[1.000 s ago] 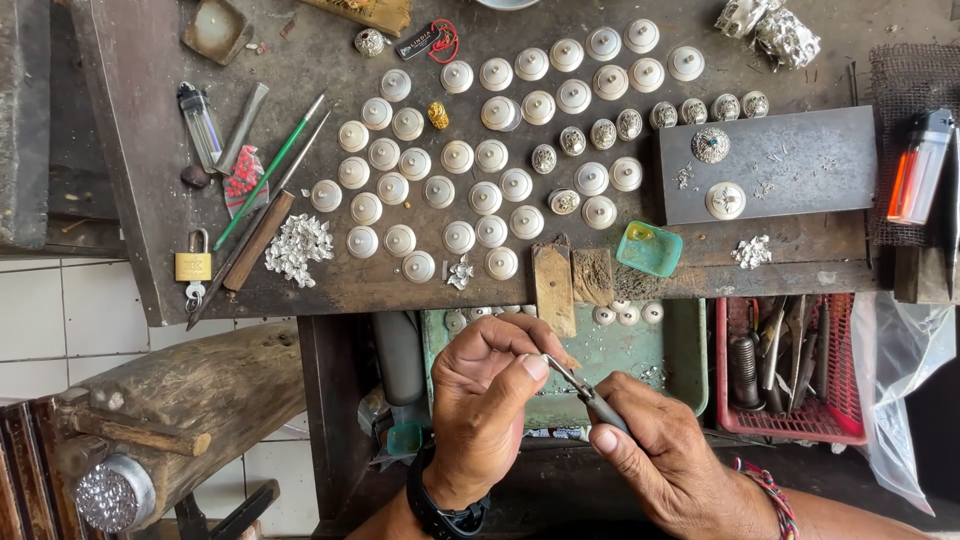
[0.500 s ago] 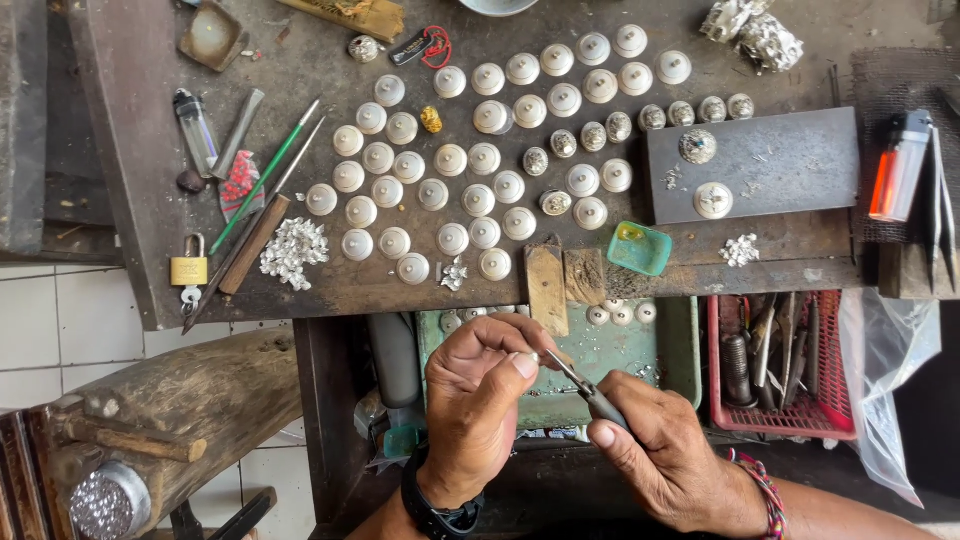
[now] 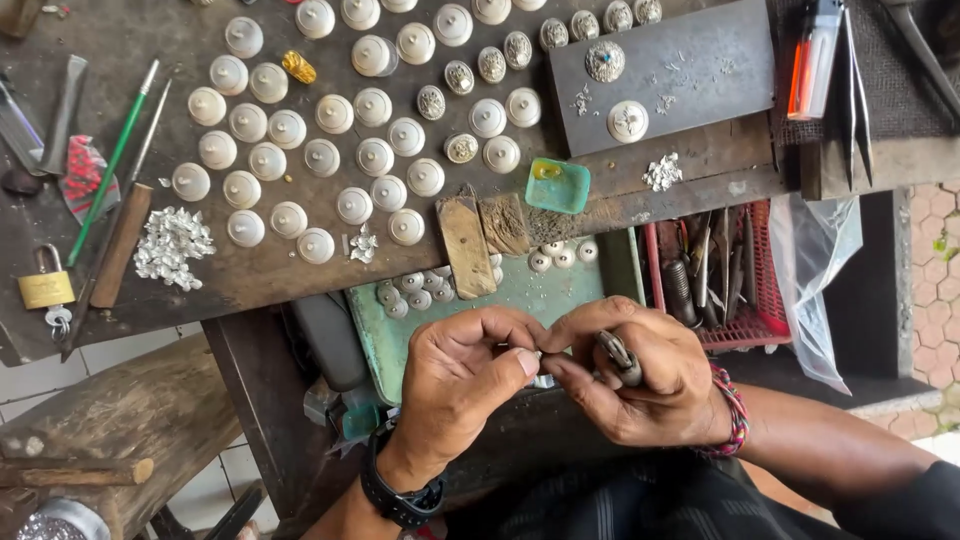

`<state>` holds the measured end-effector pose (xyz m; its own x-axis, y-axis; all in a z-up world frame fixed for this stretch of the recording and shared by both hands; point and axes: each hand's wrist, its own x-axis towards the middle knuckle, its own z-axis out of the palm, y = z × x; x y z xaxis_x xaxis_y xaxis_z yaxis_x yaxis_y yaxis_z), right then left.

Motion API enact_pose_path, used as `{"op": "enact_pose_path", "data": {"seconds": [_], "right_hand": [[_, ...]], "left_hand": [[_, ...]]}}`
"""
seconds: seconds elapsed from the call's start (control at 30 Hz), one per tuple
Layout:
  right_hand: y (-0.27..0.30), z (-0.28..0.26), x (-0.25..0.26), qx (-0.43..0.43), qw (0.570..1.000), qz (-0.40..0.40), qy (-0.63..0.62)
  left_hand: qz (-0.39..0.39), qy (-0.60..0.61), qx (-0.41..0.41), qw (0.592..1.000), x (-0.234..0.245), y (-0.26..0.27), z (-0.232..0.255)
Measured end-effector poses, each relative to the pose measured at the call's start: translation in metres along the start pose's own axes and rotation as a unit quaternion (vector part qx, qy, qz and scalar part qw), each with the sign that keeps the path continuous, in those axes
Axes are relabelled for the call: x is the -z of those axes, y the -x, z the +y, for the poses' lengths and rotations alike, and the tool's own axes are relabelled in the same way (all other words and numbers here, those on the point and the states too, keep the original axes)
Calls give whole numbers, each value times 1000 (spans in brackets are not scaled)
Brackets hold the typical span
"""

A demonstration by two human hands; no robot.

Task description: Attaching small silver rings to decorative silver components using pliers at a jewelry workshop.

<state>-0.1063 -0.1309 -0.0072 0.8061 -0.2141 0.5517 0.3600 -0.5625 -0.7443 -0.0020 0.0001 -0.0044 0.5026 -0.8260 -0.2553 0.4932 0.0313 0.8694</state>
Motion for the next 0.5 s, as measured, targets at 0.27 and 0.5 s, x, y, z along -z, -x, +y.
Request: {"op": "enact_pose_path", "data": {"seconds": [0.27, 0.5], "right_hand": [[-14, -7, 1, -54, 998, -2, -26], [-12, -7, 1, -136, 991, -8, -6]], "left_hand": [[9, 5, 19, 1000, 2, -1, -4], [6, -21, 16, 1000, 2, -3, -2]]}}
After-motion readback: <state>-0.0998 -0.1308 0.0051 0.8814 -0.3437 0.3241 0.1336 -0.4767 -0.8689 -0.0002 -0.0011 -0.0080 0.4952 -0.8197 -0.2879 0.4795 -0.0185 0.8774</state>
